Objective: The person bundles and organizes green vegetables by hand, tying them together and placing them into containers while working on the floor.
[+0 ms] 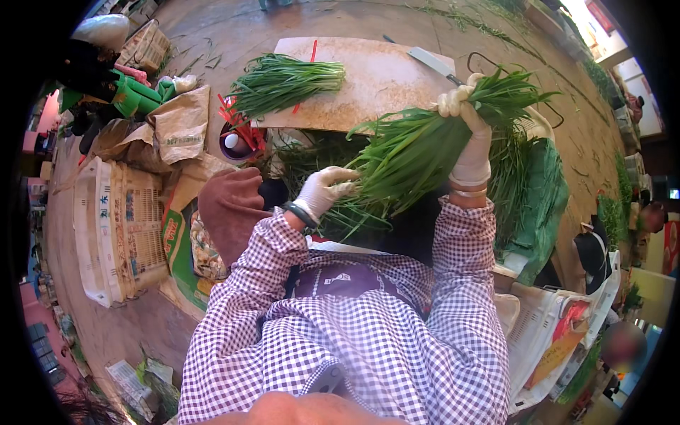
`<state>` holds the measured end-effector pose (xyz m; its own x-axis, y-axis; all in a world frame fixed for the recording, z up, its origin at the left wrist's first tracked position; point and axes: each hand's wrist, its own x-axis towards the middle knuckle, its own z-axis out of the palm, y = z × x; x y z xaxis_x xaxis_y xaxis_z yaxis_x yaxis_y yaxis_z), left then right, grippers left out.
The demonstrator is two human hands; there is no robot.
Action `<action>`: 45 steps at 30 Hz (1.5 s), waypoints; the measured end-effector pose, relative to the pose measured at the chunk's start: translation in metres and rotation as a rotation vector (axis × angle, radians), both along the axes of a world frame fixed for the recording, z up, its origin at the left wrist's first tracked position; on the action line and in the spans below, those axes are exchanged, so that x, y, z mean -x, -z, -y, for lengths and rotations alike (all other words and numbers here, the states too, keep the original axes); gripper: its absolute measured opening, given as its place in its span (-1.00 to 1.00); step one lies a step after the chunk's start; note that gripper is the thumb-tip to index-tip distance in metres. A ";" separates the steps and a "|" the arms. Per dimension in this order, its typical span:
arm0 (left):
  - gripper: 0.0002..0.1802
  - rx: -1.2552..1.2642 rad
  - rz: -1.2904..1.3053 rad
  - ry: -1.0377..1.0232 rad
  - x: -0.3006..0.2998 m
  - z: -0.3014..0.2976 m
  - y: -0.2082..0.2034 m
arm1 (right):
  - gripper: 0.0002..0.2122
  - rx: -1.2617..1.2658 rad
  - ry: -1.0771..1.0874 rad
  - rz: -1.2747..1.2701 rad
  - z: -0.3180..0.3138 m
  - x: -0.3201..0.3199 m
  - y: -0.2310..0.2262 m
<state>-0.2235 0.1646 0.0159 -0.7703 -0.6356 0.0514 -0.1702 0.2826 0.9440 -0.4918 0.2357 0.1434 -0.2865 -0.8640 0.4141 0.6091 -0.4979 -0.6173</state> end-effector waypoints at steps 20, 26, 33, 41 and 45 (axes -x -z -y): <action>-0.78 -0.516 -0.347 0.280 0.017 -0.029 0.017 | -0.88 -0.018 -0.012 0.044 0.002 -0.001 0.014; -0.74 -0.719 -0.139 0.400 0.010 -0.025 0.007 | -0.89 0.007 -0.108 0.117 -0.007 -0.002 0.004; -0.64 -0.936 -0.309 0.448 0.001 -0.026 0.002 | -0.88 0.052 -0.079 0.225 -0.018 0.003 0.000; -0.84 -0.394 -0.032 0.448 -0.022 -0.022 0.037 | -0.89 0.094 0.014 0.249 -0.030 0.021 -0.005; -0.88 0.365 0.956 0.572 -0.040 -0.010 0.042 | -0.88 0.159 0.016 0.236 -0.036 0.029 -0.012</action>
